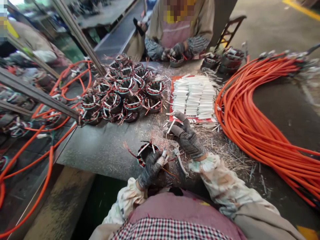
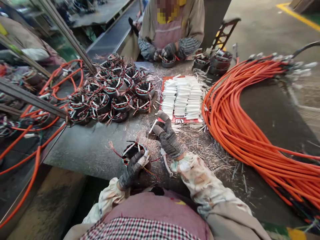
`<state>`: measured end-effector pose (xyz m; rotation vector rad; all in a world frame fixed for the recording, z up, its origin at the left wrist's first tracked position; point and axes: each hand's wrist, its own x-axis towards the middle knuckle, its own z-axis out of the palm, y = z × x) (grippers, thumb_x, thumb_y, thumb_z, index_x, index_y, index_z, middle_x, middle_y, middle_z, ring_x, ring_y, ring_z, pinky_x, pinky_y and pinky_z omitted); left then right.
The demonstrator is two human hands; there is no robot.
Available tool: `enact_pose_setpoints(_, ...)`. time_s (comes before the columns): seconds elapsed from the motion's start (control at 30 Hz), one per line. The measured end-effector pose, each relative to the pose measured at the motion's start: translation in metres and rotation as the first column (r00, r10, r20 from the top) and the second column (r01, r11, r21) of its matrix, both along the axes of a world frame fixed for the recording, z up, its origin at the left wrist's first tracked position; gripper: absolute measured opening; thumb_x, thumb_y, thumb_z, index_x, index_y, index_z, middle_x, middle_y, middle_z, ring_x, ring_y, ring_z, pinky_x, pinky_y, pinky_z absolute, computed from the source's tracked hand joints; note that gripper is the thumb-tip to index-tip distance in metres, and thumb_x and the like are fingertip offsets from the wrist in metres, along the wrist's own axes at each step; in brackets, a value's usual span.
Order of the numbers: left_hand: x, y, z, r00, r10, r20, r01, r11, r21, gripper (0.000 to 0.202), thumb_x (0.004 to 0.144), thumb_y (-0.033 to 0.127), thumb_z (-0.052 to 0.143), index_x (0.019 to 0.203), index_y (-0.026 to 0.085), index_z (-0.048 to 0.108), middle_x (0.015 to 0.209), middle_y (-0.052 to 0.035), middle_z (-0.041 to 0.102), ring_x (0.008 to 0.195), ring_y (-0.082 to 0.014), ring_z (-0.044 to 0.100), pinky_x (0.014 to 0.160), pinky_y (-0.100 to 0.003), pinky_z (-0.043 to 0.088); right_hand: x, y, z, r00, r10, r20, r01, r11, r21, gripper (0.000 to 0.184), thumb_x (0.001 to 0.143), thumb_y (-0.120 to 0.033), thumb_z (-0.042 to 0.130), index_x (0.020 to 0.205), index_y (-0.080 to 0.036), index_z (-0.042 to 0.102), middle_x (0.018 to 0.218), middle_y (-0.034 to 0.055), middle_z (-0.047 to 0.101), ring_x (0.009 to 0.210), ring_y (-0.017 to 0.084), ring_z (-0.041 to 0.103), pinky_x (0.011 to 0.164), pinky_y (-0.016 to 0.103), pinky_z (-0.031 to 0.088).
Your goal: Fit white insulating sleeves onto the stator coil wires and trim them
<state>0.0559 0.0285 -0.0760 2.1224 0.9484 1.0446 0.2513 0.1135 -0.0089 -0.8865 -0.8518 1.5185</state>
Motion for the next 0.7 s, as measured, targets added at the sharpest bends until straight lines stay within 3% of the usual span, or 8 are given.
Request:
enact_pose_setpoints(0.2,0.003,0.002,-0.002,1.0,-0.006,-0.004,0.006,0.992,0.129,0.054,0.107,0.022,0.047,0.161,0.025,0.043,0.137,-0.0178,0.07,0.126,-0.0304,0.069,0.102,-0.046,0.06,0.001,0.0,0.0,1.0,0.029,-0.003,-0.029,0.999,-0.04,0.065,0.082,-0.04,0.08,0.137,-0.039,0.047,0.103,-0.005,0.067,0.083,0.017,0.072,0.076,0.039,0.064)
enact_pose_setpoints(0.27,0.003,0.002,-0.003,1.0,-0.013,-0.01,0.014,0.996,0.088,0.051,0.107,0.023,0.046,0.159,0.024,0.046,0.136,-0.0179,0.07,0.126,-0.0299,0.069,0.104,-0.046,0.059,0.004,0.002,0.001,0.997,0.073,0.019,-0.072,0.997,-0.021,0.063,0.083,-0.039,0.079,0.139,-0.038,0.048,0.102,-0.0049,0.068,0.082,0.017,0.072,0.077,0.038,0.063)
enact_pose_setpoints(0.43,0.002,0.001,0.0,1.0,-0.015,-0.02,0.016,0.996,0.084,0.048,0.106,0.029,0.049,0.153,0.021,0.054,0.137,-0.0197,0.069,0.129,-0.0309,0.067,0.107,-0.047,0.058,0.014,0.007,0.003,0.93,0.352,0.102,-0.349,0.936,-0.05,0.065,0.078,-0.032,0.085,0.136,-0.027,0.056,0.099,0.0013,0.075,0.096,0.021,0.072,0.092,0.04,0.058)
enact_pose_setpoints(0.53,0.001,-0.001,0.0,0.998,0.015,-0.061,-0.016,1.0,-0.019,0.043,0.106,0.034,0.048,0.145,0.022,0.062,0.132,-0.0172,0.072,0.125,-0.03,0.069,0.105,-0.046,0.059,0.015,0.005,0.003,0.946,0.323,0.04,-0.32,0.945,-0.058,0.072,0.077,-0.035,0.085,0.141,-0.028,0.052,0.102,0.0013,0.076,0.097,0.021,0.072,0.094,0.043,0.057)
enact_pose_setpoints(0.6,0.0,-0.004,-0.003,0.995,0.06,-0.084,-0.067,0.994,-0.084,0.041,0.105,0.037,0.049,0.138,0.023,0.066,0.125,-0.0156,0.075,0.121,-0.03,0.071,0.103,-0.048,0.06,0.013,0.002,0.001,0.941,0.328,0.082,-0.325,0.944,-0.052,0.072,0.078,-0.035,0.084,0.142,-0.027,0.051,0.094,-0.0002,0.075,0.09,0.02,0.072,0.091,0.041,0.057)
enact_pose_setpoints(0.7,0.0,-0.008,-0.01,0.989,0.142,-0.033,-0.142,0.989,-0.028,0.04,0.102,0.046,0.053,0.13,0.021,0.069,0.125,-0.0186,0.073,0.125,-0.034,0.068,0.106,-0.054,0.058,0.012,-0.002,-0.008,0.913,0.377,0.153,-0.375,0.926,-0.047,0.074,0.078,-0.033,0.084,0.144,-0.026,0.051,0.087,-0.0012,0.074,0.085,0.018,0.071,0.084,0.036,0.057)
